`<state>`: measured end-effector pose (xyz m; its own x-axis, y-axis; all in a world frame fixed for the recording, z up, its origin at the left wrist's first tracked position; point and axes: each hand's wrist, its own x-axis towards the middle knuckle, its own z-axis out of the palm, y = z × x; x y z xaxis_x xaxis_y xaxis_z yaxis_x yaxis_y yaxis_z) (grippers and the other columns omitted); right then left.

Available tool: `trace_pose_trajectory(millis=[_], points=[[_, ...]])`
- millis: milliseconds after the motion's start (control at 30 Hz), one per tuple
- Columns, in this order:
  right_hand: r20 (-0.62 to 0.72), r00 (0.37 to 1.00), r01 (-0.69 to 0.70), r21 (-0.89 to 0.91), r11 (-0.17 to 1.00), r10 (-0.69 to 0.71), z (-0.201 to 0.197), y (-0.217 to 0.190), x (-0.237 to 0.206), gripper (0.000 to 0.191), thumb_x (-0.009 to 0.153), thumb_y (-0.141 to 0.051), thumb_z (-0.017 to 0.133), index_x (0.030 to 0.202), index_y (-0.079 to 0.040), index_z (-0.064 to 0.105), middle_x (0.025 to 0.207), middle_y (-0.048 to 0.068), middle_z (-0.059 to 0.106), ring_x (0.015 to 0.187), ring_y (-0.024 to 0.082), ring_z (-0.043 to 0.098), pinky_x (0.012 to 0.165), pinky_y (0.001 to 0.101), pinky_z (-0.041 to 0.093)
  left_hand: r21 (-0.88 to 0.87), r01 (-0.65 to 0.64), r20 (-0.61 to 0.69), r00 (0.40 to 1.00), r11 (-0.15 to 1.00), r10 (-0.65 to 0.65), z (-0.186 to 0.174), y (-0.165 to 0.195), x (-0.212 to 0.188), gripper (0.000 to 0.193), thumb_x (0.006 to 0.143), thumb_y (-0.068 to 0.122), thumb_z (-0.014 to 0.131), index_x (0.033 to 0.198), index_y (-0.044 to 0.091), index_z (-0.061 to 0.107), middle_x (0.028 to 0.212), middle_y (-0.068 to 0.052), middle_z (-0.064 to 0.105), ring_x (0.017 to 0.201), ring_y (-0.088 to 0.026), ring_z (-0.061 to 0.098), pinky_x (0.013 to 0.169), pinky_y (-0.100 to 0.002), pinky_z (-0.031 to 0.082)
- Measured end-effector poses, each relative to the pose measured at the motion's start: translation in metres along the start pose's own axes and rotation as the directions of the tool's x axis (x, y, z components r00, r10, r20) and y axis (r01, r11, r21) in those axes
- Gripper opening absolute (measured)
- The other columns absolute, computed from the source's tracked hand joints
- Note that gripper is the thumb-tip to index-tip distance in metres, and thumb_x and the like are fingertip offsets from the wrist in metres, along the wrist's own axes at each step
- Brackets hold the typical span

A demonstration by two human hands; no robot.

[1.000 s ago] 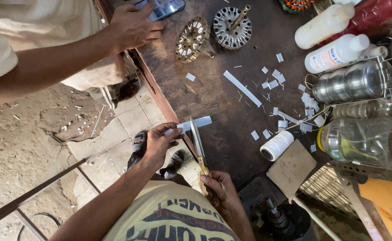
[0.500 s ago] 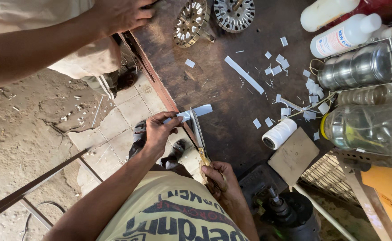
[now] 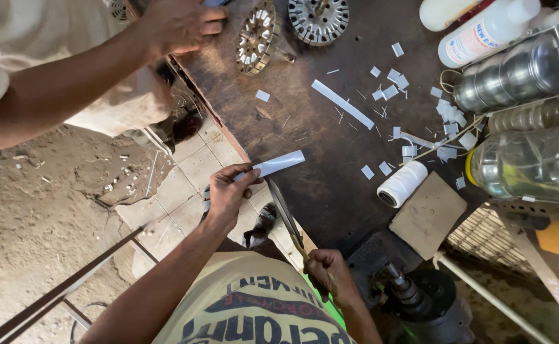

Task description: The person uses a pair of scissors to cut a strip of white insulation tape into small rectangular pieces on a workbench. The person repeatedly cuts the tape and arranges the pieces on the table.

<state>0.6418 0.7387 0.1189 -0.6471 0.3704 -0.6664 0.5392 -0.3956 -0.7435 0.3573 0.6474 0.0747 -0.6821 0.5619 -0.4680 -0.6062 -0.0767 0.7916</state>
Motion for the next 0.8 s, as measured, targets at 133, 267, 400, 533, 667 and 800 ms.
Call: trace_pose_trajectory(millis=[133,267,400,533,667,800], points=[[0.004,1.0,0.005,0.011,1.0,-0.005,0.005,-0.003,0.005,0.038,0.097,-0.029,0.068,0.074,0.001,0.068,0.044,0.002,0.053,0.029,0.007,0.042,0.028,0.0261,0.033,-0.024,0.012,0.012,1.0,1.0,-0.012,0.008,-0.001,-0.001,0.017,0.089,0.001,0.076,0.105,-0.006,0.074,0.088,-0.013,0.076,0.076,-0.015,0.074,0.051,-0.023,0.049],[-0.026,0.999,0.043,0.05,0.998,-0.042,0.011,-0.01,0.009,0.038,0.096,-0.031,0.069,0.075,0.0,0.069,0.046,0.002,0.057,0.03,0.008,0.046,0.029,0.0263,0.034,-0.009,0.023,0.034,0.999,1.0,-0.022,0.017,-0.001,-0.004,0.016,0.089,0.0,0.076,0.103,-0.007,0.074,0.089,-0.013,0.077,0.077,-0.016,0.075,0.051,-0.025,0.049],[-0.009,0.994,0.112,0.137,0.984,-0.112,0.016,-0.015,0.01,0.041,0.098,-0.033,0.071,0.072,-0.001,0.067,0.046,0.001,0.054,0.031,0.008,0.046,0.03,0.0261,0.033,0.033,0.015,0.014,1.0,0.999,-0.015,0.024,0.0,-0.005,0.02,0.089,0.002,0.076,0.106,-0.008,0.072,0.089,-0.013,0.076,0.075,-0.014,0.074,0.051,-0.023,0.048],[-0.059,0.995,0.086,0.117,0.989,-0.079,0.022,-0.018,0.011,0.04,0.096,-0.033,0.071,0.072,-0.002,0.07,0.047,0.0,0.055,0.032,0.007,0.045,0.031,0.0263,0.032,0.051,-0.007,0.013,1.0,0.999,0.007,0.026,0.001,-0.005,0.023,0.089,0.004,0.075,0.109,-0.008,0.072,0.088,-0.015,0.077,0.07,-0.012,0.071,0.05,-0.021,0.048],[-0.066,0.995,0.086,0.087,0.992,-0.08,0.023,-0.021,0.011,0.039,0.095,-0.032,0.072,0.069,-0.003,0.068,0.044,0.0,0.052,0.03,0.007,0.043,0.03,0.0269,0.03,0.07,-0.011,0.003,1.0,0.998,0.011,0.027,0.001,-0.004,0.024,0.09,0.004,0.076,0.11,-0.009,0.072,0.084,-0.016,0.077,0.063,-0.011,0.065,0.049,-0.021,0.047],[-0.056,0.997,0.063,0.047,0.997,-0.06,0.022,-0.023,0.013,0.038,0.093,-0.028,0.076,0.067,-0.002,0.065,0.043,0.001,0.051,0.029,0.008,0.043,0.029,0.0277,0.029,0.084,-0.026,-0.019,0.999,0.996,0.028,0.028,0.001,-0.004,0.024,0.09,0.004,0.075,0.11,-0.009,0.072,0.084,-0.015,0.078,0.066,-0.011,0.069,0.049,-0.021,0.047]])
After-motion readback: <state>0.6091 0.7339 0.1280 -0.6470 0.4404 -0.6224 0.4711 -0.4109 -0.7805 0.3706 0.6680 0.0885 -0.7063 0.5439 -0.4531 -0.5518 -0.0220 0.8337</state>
